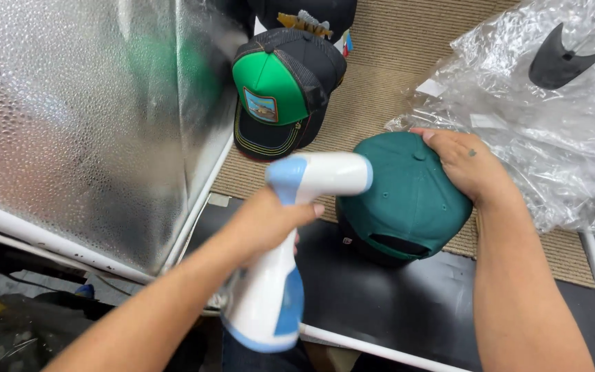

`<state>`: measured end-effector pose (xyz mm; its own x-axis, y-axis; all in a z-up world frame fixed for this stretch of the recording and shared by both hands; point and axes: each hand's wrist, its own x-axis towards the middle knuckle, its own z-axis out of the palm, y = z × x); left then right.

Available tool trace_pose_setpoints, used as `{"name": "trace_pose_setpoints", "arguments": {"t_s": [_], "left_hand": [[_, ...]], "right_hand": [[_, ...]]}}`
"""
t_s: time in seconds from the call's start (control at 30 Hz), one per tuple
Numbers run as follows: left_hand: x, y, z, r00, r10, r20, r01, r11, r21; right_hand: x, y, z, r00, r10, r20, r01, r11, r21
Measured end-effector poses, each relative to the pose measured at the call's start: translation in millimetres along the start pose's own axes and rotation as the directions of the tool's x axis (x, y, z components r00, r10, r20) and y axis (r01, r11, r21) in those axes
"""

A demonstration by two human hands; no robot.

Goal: The person is using a handheld steamer and a brush to treat a green baseball cap, likely to remove wrinkles or reshape it.

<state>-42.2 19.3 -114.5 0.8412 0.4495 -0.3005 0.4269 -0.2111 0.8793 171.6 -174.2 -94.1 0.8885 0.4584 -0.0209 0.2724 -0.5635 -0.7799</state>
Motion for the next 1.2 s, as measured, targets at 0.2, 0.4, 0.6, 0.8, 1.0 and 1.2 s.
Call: {"name": "trace_pose_setpoints", "arguments": {"t_s": [0.2,0.4,0.6,0.8,1.0,1.2], "left_hand": [[-43.1,-48.1,56.1,0.928,-0.320,0.189,0.371,0.760,-0.534],[-47.1,-44.2,68.0,0.894,-0.368,0.257,0.439,0.598,-0.671],[-56.3,-48.0,83.3,0.912,-0.333,0.240,0.398,0.570,-0.719],[-50.7,-47.2,73.3,0.906,-0.353,0.232,0.411,0.605,-0.682],[-57.8,-50.0,71.9,0.906,-0.338,0.255,0.422,0.675,-0.605],[-3.7,-57.8,42.1,0.916,-0.308,0.256,0.400,0.691,-0.602]], "right_hand": [[-9.8,-13.5,-2.0,0.997,0.038,0.066,-0.040,0.999,0.028],[-15.2,-22.4,-2.2,0.996,0.069,0.056,-0.072,0.996,0.045],[-9.2,-18.5,-2.4,0.998,0.043,0.043,-0.043,0.999,0.000],[-14.4,-21.7,-1.8,0.996,0.081,0.047,-0.082,0.997,0.014],[-17.8,-32.6,-2.7,0.991,0.113,0.072,-0.112,0.993,-0.023],[-18.7,-32.7,-4.5,0.990,0.116,0.077,-0.114,0.993,-0.039]]}}
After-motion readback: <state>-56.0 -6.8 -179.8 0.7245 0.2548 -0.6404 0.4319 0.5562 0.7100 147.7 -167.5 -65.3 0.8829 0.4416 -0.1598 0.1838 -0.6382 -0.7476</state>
